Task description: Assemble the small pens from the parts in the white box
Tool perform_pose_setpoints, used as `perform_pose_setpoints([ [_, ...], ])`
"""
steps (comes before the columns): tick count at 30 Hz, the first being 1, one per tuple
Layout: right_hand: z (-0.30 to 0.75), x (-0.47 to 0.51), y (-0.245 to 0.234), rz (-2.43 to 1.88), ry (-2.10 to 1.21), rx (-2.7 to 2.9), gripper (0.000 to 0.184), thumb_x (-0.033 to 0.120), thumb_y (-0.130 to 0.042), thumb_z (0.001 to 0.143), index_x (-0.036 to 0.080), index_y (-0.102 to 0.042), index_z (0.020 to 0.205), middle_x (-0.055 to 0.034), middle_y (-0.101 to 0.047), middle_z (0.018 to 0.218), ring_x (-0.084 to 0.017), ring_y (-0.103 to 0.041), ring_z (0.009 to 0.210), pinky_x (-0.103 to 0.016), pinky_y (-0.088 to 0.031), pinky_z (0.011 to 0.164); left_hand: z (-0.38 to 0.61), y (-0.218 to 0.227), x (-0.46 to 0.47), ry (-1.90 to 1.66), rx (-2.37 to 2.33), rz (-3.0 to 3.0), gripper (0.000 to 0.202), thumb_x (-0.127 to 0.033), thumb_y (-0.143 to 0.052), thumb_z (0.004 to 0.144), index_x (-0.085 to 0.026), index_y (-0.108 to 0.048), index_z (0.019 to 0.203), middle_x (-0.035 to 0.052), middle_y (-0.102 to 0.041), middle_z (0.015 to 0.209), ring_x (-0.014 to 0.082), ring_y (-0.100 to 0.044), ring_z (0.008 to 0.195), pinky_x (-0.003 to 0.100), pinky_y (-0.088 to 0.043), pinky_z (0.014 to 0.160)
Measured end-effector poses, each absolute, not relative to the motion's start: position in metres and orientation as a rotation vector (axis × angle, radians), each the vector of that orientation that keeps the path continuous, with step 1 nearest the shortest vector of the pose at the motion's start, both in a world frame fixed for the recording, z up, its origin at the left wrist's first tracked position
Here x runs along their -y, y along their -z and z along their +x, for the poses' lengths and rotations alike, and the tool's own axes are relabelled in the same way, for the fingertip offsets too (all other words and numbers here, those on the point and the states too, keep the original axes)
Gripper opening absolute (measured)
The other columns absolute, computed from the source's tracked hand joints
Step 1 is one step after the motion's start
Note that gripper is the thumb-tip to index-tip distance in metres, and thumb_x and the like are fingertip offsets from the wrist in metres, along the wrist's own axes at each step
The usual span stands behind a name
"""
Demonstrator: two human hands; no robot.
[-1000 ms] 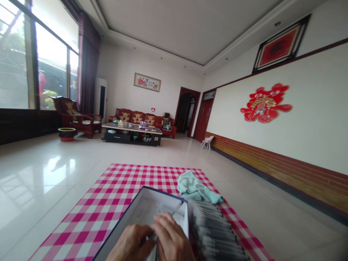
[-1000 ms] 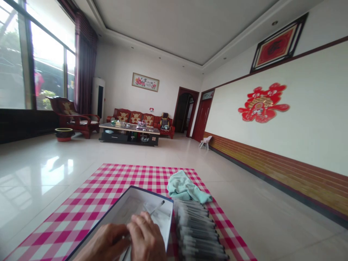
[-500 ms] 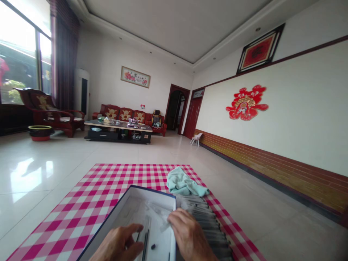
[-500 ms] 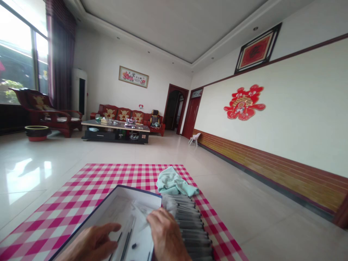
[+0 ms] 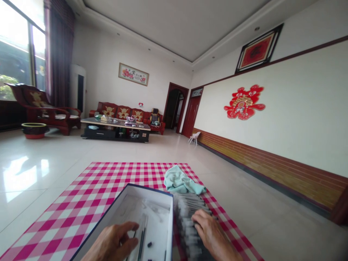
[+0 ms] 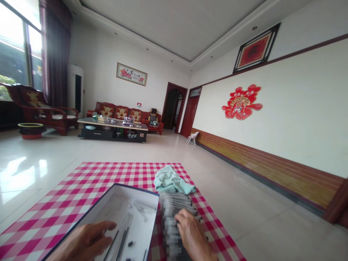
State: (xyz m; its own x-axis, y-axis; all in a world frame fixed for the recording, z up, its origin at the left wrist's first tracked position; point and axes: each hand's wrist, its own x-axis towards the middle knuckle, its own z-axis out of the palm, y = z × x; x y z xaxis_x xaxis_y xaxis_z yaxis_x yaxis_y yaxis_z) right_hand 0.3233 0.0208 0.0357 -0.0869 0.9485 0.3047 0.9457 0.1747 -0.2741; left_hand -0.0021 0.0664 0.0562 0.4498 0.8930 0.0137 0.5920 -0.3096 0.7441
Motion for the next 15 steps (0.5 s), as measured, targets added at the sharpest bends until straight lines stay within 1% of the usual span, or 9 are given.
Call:
perform_pose_setpoints([
  [3,0.323,-0.02,-0.037,-1.784,-0.012,2.052,0.025,0.003,-0.043,0.078,0.02,-0.059,0.085,-0.0039,-0.058,0.092,-0.017,-0.058,0.087,-0.025,-0.042,0.077,-0.001,-0.064,-0.064,-0.545,-1.247,2.057,0.04,-0.036,-0.044,0.081,-0.015,-0.065,0.108,-0.0021,-0.063,0.056,0.0126,-0.06,0.048,0.018,-0.042,0.049],
  [5,0.323,-0.019,-0.039,-1.785,-0.013,2.049,0.025,0.003,-0.043,0.077,0.02,-0.059,0.085,-0.0037,-0.058,0.091,-0.016,-0.057,0.087,-0.025,-0.042,0.076,-0.002,-0.064,-0.064,-0.548,-1.245,2.064,0.039,-0.036,-0.044,0.082,-0.016,-0.066,0.107,-0.0032,-0.061,0.053,0.0125,-0.06,0.048,0.018,-0.041,0.049],
  [10,0.321,-0.016,-0.04,-1.774,-0.004,2.054,0.023,0.004,-0.044,0.078,0.02,-0.058,0.083,-0.0032,-0.058,0.091,-0.016,-0.058,0.087,-0.024,-0.042,0.077,-0.007,-0.05,-0.071,-0.608,-1.228,2.015,0.039,-0.038,-0.043,0.083,-0.017,-0.064,0.109,-0.0021,-0.064,0.059,0.0122,-0.061,0.047,0.017,-0.04,0.045],
  [15,0.313,-0.014,-0.036,-1.791,0.069,2.018,0.023,0.007,-0.042,0.082,0.02,-0.06,0.084,-0.0042,-0.059,0.088,-0.017,-0.058,0.083,-0.025,-0.044,0.076,-0.009,-0.043,-0.075,-0.648,-1.224,2.0,0.041,-0.041,-0.043,0.083,-0.017,-0.065,0.109,-0.0018,-0.065,0.056,0.0128,-0.061,0.046,0.017,-0.041,0.043],
])
